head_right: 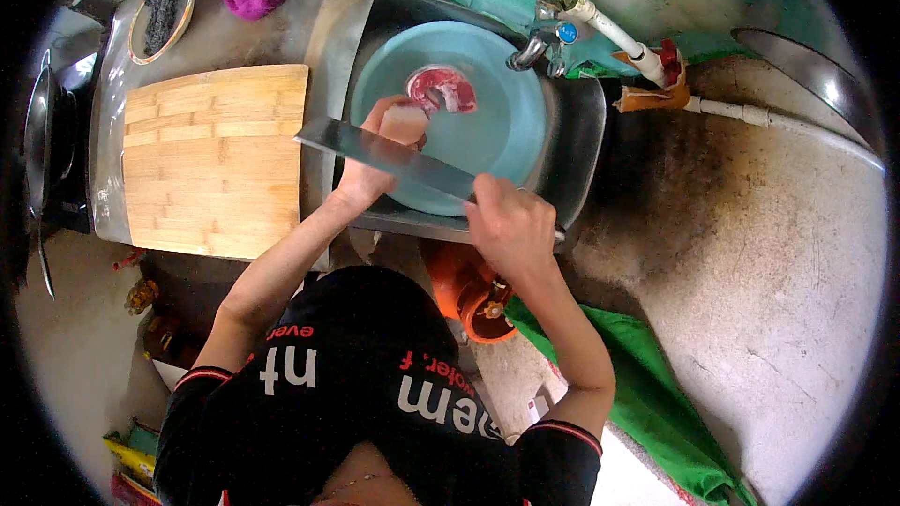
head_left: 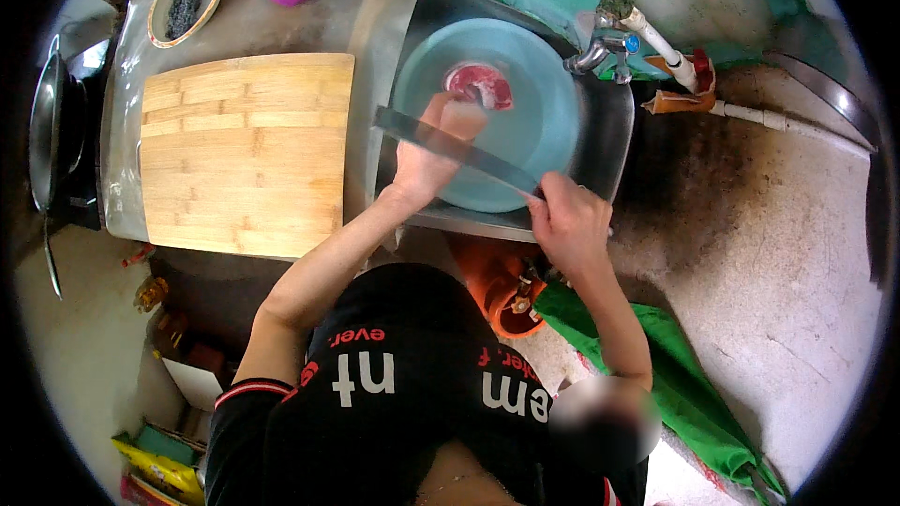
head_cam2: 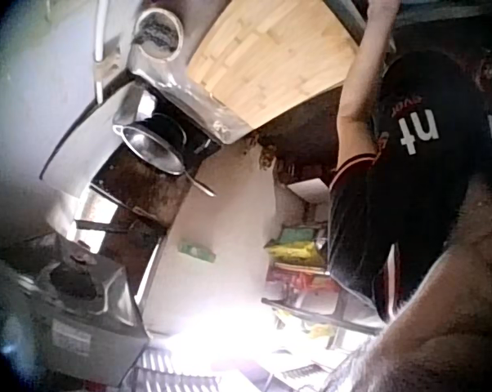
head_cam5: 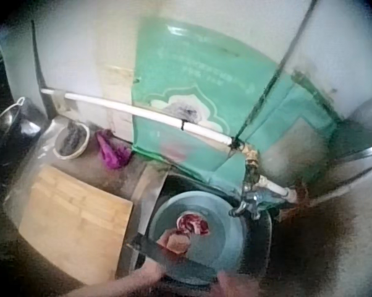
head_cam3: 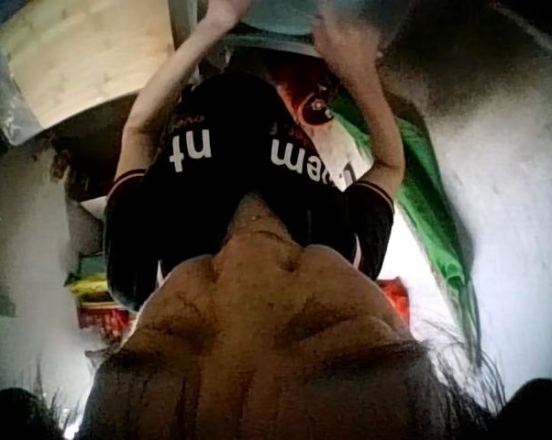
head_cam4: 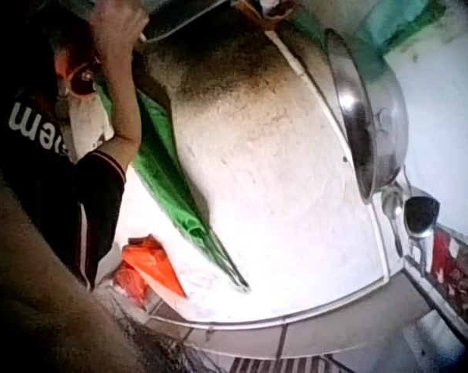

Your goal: The person cleans a piece of raw meat in a blue basin using a cleaver to scrape the surface and running water from the tap. They repeatedly rinse and scrape the meat, handling it with both hands to ensure it is clean.

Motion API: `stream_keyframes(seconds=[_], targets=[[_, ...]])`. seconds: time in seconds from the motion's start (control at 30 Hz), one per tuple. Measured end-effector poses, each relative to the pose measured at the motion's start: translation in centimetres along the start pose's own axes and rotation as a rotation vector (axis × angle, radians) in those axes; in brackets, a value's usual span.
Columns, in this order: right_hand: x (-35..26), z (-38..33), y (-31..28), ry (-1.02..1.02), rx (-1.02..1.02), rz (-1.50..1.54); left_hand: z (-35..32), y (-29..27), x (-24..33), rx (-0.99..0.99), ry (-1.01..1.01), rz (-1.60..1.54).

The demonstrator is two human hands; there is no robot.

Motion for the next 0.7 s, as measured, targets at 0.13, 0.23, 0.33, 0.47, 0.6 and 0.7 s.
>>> stream_keyframes(seconds=[0.13, 0.23, 0.33, 0.47, 0.6, 0.7], targets=[[3.2, -1.4, 0.5, 0.219, 0.061, -0.056, -0.7, -0.9, 2.2, 0.110, 0.124, 0.155], [4.9, -1.8, 1.0, 0.314, 0.094, 0.011, -0.6, -0.8, 2.1, 0.124, 0.063, 0.182], [0.3, -1.6, 0.5, 0.225, 0.139, 0.161, 0.2, -0.6, 1.8, 0.071, 0.042, 0.169], [1.3, -1.6, 2.1, 0.309, 0.038, 0.194, 0.3, -0.4, 2.2, 0.097, 0.072, 0.216], [3.7, -3.2, 3.4, 0.432, 0.045, 0.270, 0.7, -0.4, 1.7, 0.096, 0.009, 0.250], [5.1, -3.9, 4.2, 0.497, 0.083, 0.240, 0.4, -0.4, 1.4, 0.140, 0.118, 0.231]])
Point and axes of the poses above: each hand's wrist, its own z-axis towards the middle knuckle, its own y-axis out of the palm, x = y × z, the point moved 5 cm from there along z, towards the middle knuckle
